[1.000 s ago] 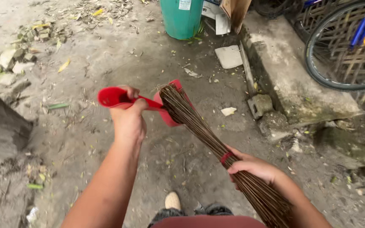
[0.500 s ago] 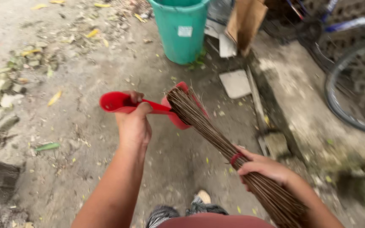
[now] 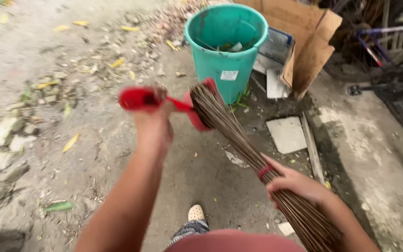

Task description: The person sweeps leaves and debris from a dirt ground using a stick broom and a red hand dustpan, then carries them to a green plastic bin and dumps them inside.

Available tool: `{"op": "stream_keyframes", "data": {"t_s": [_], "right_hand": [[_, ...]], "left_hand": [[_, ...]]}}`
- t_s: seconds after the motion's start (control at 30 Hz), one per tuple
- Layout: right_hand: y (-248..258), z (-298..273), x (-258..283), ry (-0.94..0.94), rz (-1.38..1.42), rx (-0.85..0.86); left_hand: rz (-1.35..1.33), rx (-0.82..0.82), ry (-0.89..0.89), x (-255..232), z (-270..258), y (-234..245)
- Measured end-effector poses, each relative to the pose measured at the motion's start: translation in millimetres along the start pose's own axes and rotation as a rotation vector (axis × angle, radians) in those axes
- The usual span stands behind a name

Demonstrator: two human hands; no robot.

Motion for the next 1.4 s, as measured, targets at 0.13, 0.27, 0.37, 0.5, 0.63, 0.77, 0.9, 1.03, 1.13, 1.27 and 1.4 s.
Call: {"op": "stream_keyframes", "data": {"t_s": [0.13,0.27,0.37,0.5,0.63,0.77,0.9,1.03,1.13,1.27,1.4], "right_hand": [[30.5,58.0,70.8,-0.004,0.096,-0.013],[79.6,107.7,140.3,0.111,0.073,-0.055],[134.0,155.3,178.5,0.111,-0.027,-0.111],[212.7,224.8,212.1,0.246,-0.034,-0.160],[276.4,321.4,228.2,0.366,0.001,-0.234],[316.8,391.4,200.1,0.054,-0.540,-0.514],[310.0,422.4,167.1,-0.154,-0.814,-0.491],[297.9,410.8,158.2,-0.256,-0.792,-0.482],[288.6,407.2,160.6,-0.242,-0.782,-0.586],[274.3,416.9,161.4,-0.253,-0.783,-0.598],[270.9,399.4,160.2,-0.293,-0.753,-0.562]], "left_hand": [[0.058,0.105,0.016,28.8,114.5,-22.5],[0.059,0.271,-0.062,70.2,200.3,-60.0],[0.219,0.336,-0.060,111.8,261.8,-80.8],[0.516,0.634,-0.287,180.2,323.1,-126.5],[0.780,1.014,-0.354,286.5,354.5,-141.0],[1.199,1.441,-0.278,394.3,325.0,-94.5],[1.313,1.720,-0.066,455.8,277.1,-21.0],[1.301,1.824,0.076,471.3,277.6,31.1],[1.250,1.836,0.032,469.9,290.4,30.3],[1.240,1.822,-0.073,453.4,313.6,8.3],[1.096,1.679,-0.211,421.0,349.4,-33.5]]}}
Point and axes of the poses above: each hand's wrist, its own z-axis towards the middle knuckle, its own y-axis out of the back of the hand, x = y × z, the point moved 6 cm from there along z, towards the middle knuckle, and after that the axes turned 14 degrees about -z, right-handed, at the moved point
